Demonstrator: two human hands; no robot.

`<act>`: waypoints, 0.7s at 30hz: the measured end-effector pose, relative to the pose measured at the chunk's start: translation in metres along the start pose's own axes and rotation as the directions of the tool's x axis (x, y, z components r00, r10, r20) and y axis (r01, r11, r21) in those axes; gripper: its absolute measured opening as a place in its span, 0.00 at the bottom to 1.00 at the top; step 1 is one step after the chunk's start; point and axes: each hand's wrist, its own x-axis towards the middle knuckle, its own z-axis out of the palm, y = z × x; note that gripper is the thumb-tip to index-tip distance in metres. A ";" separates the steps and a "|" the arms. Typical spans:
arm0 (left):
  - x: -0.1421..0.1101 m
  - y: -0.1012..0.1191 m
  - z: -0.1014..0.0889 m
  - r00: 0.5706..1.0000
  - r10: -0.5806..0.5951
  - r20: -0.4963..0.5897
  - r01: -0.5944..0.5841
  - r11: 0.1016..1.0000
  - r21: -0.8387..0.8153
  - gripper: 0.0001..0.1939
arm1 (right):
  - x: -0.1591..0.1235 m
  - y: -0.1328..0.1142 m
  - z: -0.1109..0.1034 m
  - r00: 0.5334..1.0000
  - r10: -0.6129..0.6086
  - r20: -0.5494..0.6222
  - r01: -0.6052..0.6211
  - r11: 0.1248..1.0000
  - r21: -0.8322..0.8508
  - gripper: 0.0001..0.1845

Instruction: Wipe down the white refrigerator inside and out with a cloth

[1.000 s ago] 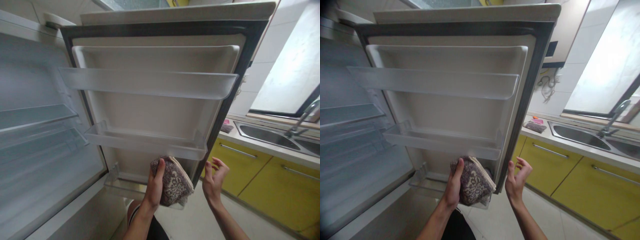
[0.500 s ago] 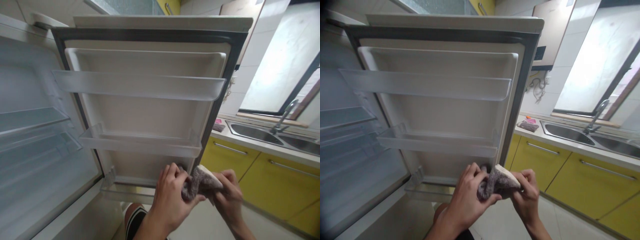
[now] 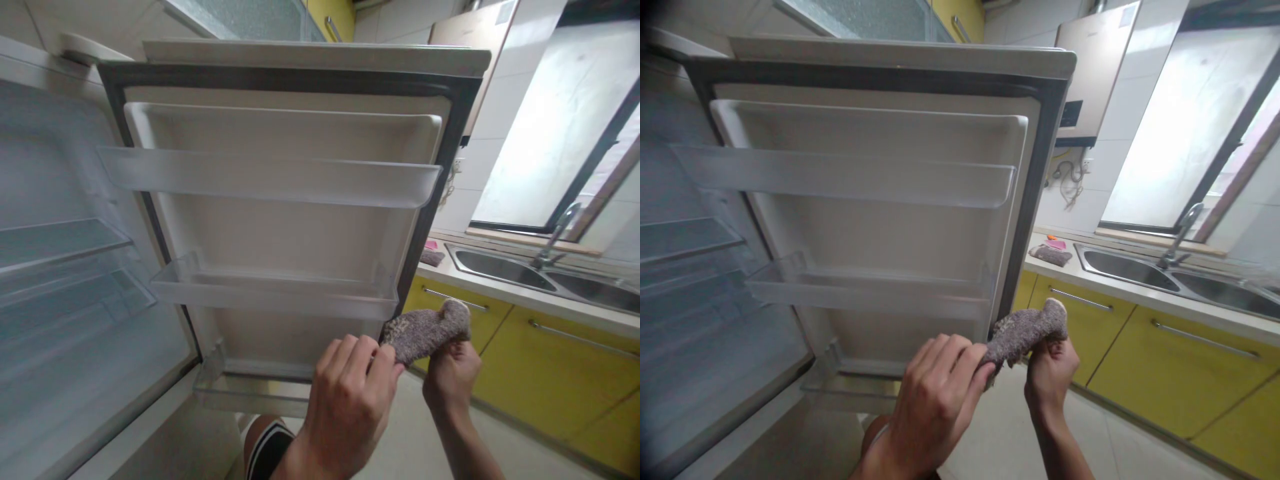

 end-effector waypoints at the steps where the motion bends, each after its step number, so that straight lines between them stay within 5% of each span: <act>1: 0.003 -0.006 -0.008 0.992 0.061 -0.112 -0.052 0.996 0.079 0.10 | -0.004 -0.001 0.006 0.999 0.034 -0.018 -0.033 0.996 0.086 0.18; 4: 0.014 -0.030 -0.034 0.945 0.110 -0.309 -0.012 0.953 0.304 0.22 | -0.022 -0.008 0.025 0.995 -0.004 -0.104 0.027 0.975 0.222 0.13; 7: 0.026 -0.057 -0.055 0.968 0.012 -0.250 0.104 0.889 0.446 0.24 | -0.040 -0.008 0.044 0.966 -0.177 -0.187 0.203 0.971 0.129 0.16; 11: 0.038 -0.076 -0.065 0.994 -0.075 -0.075 0.101 0.882 0.459 0.21 | -0.036 0.010 0.064 0.941 -0.321 0.104 0.321 0.947 0.016 0.36; 16: 0.048 -0.079 -0.063 0.995 -0.101 -0.007 0.094 0.899 0.428 0.16 | 0.031 0.007 0.083 0.868 -0.434 0.243 0.454 0.890 -0.032 0.42; 21: 0.055 -0.080 -0.059 0.994 -0.110 0.012 0.095 0.903 0.418 0.14 | 0.148 -0.078 0.119 0.644 -0.708 0.290 0.729 0.682 0.047 0.41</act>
